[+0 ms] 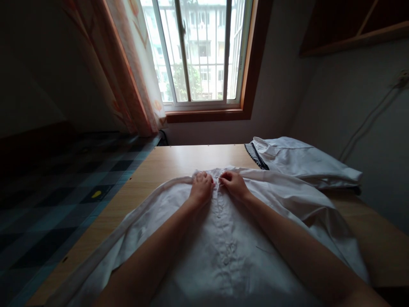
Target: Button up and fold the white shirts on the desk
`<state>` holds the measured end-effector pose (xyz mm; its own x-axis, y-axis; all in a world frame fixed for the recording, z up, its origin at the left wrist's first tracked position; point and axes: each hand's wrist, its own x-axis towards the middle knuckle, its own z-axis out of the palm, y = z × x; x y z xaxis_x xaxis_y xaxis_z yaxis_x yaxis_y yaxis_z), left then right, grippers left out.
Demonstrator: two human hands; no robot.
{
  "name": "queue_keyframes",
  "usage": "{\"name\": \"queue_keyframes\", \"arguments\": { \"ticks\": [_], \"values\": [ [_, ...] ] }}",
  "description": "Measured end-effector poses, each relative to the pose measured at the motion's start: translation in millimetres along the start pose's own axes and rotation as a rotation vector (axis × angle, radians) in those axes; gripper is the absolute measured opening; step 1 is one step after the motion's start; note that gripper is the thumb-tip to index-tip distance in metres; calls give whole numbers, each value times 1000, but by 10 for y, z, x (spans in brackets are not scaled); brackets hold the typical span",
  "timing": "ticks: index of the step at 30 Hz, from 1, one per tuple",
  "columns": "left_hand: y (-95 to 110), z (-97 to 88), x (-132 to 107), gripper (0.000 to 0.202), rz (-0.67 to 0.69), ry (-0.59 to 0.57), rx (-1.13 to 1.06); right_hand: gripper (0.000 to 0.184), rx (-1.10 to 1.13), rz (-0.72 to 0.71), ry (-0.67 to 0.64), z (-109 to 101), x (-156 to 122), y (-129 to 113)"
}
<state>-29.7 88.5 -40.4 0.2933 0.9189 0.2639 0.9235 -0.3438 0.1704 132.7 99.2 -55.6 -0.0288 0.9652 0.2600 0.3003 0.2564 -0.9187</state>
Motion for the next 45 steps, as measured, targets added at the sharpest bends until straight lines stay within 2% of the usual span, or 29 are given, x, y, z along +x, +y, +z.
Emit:
{"name": "queue_keyframes", "arguments": {
  "ticks": [3, 6, 11, 18, 22, 26, 29, 35, 45],
  "values": [
    [23, 22, -33, 17, 6, 1, 34, 21, 267, 171, -43, 18, 27, 19],
    [41, 26, -41, 18, 9, -4, 55, 29, 394, 225, -48, 23, 38, 12],
    [7, -10, -4, 14, -1, 3, -62, 26, 309, 149, -86, 43, 2, -9],
    [-176, -52, 36, 18, -81, 12, -600, 21, 220, 91, -141, 52, -40, -35],
    [-216, -52, 26, 20, -106, 24, -719, 18, 203, 92, -191, 44, -49, -70],
    [-202, -94, 2, 16, -53, 23, -670, 19, 275, 128, -227, 43, -50, -95],
    [-170, -139, -22, 11, 5, 33, -532, 20, 305, 145, -258, 32, -33, -88],
    [-94, -174, -59, 15, 84, 33, -262, 26, 323, 194, -314, -5, 18, -44],
    [-62, -156, -72, 19, 111, 75, -146, 32, 398, 230, -258, 12, 18, 14]
  ]
}}
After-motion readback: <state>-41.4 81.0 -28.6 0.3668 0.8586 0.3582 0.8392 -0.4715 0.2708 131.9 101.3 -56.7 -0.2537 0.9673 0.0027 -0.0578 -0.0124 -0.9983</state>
